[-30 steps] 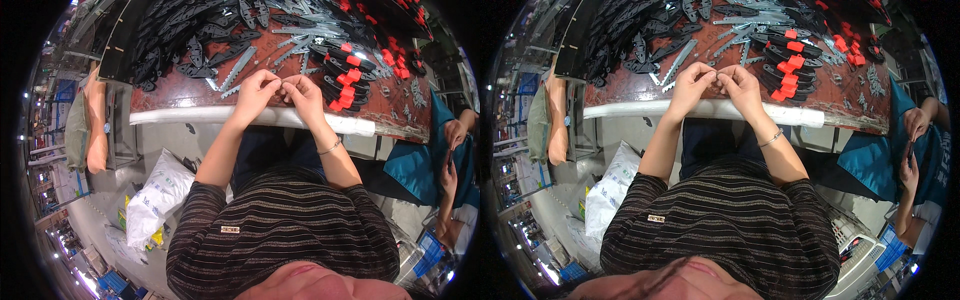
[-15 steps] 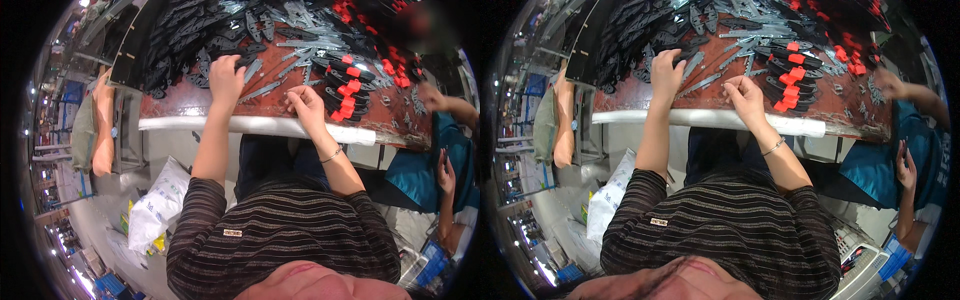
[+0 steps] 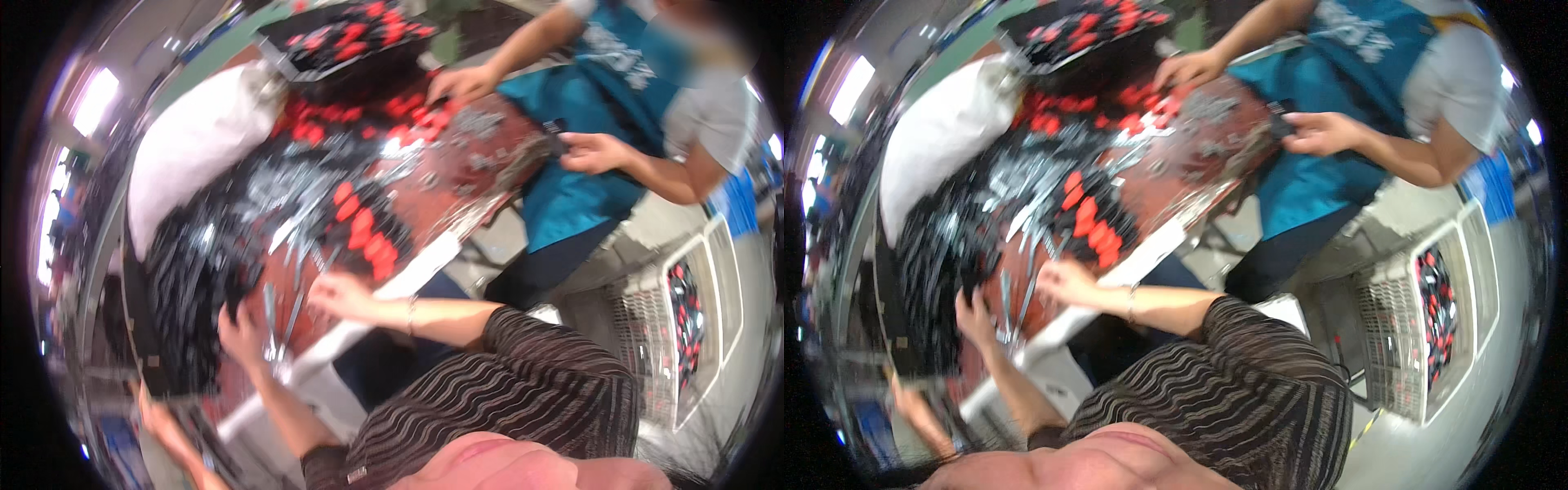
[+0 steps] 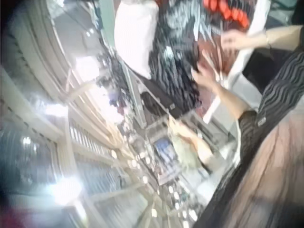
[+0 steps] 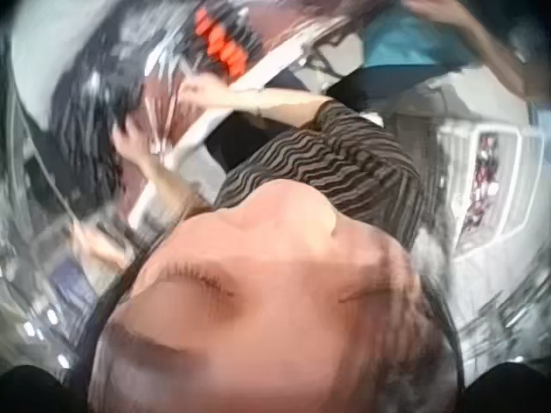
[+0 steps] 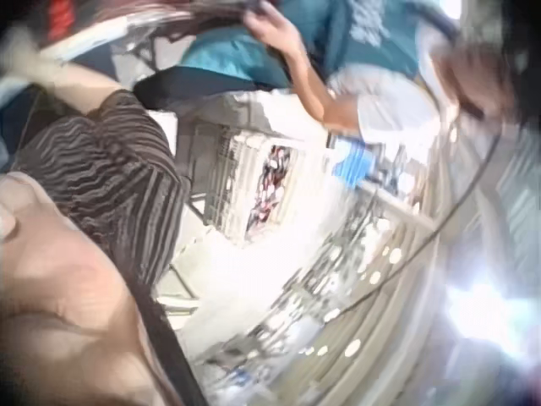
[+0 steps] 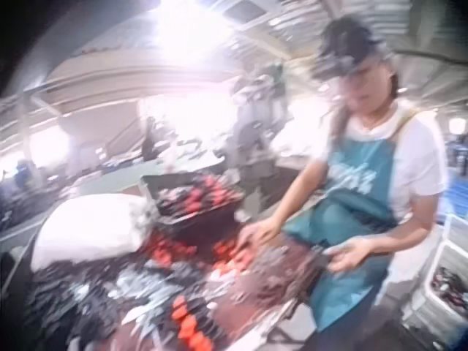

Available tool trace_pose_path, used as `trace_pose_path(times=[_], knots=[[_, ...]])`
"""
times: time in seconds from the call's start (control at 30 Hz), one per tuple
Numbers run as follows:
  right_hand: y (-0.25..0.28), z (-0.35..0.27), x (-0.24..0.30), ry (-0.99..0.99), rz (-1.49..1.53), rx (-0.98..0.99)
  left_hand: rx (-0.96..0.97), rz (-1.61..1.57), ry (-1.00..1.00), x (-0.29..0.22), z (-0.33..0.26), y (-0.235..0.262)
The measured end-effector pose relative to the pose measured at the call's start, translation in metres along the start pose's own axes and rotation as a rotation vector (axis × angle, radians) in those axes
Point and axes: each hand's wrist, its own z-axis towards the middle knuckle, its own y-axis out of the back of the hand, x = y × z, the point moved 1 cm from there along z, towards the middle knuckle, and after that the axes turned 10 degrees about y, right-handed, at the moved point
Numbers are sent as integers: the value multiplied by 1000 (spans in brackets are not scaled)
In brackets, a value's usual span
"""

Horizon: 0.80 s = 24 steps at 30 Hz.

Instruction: The person assembles small folding knives by inserting red plastic handles into black metal frames and securing them with screws. The person repeatedly picks up parts from a table, aligns them, and fastens them together, placing finished units aside.

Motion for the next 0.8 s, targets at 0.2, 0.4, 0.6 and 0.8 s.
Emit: trace_pose_path(times=[0.2,0.4,0.6,0.8], knots=[[4,-7,-14,57,155,-230,532,-902,313,-67,-68,-29],[7,-30,37,104,242,-160,551,-1187,477,-76,-103,-42],[17,-32,50,117,143,-141,600,-1279,458,-84,-111,-56],[26,-38,39,185,-94,-182,591,-1231,512,-86,-121,-65]])
